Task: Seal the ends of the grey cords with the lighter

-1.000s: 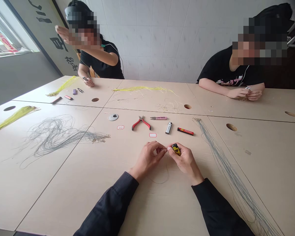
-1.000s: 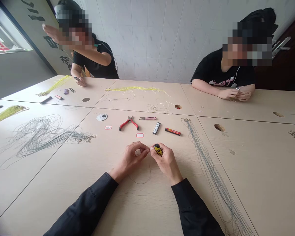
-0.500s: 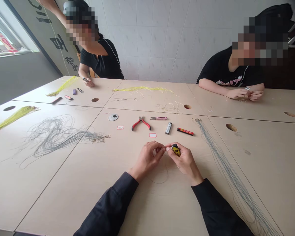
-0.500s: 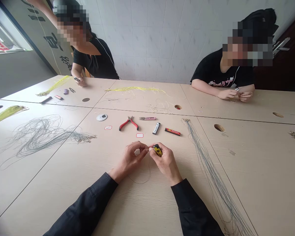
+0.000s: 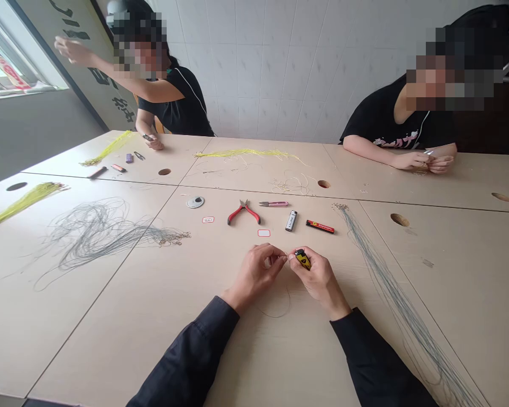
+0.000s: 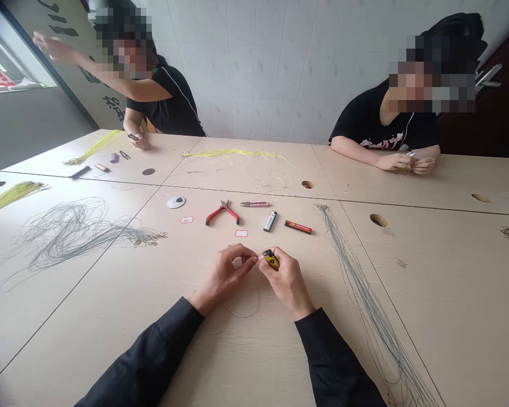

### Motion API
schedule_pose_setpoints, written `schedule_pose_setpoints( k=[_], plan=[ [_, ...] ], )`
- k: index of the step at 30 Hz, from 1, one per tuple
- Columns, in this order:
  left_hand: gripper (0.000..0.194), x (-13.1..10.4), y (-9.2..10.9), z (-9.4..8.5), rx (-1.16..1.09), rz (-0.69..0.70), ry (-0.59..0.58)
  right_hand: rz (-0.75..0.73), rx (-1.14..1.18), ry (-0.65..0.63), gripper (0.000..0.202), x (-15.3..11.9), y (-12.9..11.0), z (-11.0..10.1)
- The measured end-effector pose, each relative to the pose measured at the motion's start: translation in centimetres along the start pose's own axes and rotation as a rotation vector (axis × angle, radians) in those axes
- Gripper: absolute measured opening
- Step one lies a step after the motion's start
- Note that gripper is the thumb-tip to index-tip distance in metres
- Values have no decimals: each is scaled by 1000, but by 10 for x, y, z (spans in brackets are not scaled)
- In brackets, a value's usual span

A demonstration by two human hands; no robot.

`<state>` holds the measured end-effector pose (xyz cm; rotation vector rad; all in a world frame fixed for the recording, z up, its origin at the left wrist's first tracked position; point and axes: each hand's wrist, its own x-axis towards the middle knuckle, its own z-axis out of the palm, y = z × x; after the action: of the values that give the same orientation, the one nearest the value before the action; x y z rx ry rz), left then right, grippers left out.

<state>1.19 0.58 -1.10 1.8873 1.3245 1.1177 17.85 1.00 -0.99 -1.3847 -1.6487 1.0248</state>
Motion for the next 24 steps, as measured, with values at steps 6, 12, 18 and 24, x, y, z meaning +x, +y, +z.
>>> schedule_pose_setpoints(
  k=[6, 12, 18, 24],
  plan=[
    [16, 0, 0, 0, 3, -1, 9, -39, -6, 11, 29, 1, -3, -1],
    [17, 0, -1, 1, 5, -11, 2, -31, -21, -6, 29, 1, 0, -2],
    [12, 0, 0, 0, 18, -8, -10, -23, -11, 1, 25, 1, 2, 0],
    [14, -2, 5, -3, -58, 3, 18, -27, 0, -7, 23, 0, 1, 1]
  ],
)
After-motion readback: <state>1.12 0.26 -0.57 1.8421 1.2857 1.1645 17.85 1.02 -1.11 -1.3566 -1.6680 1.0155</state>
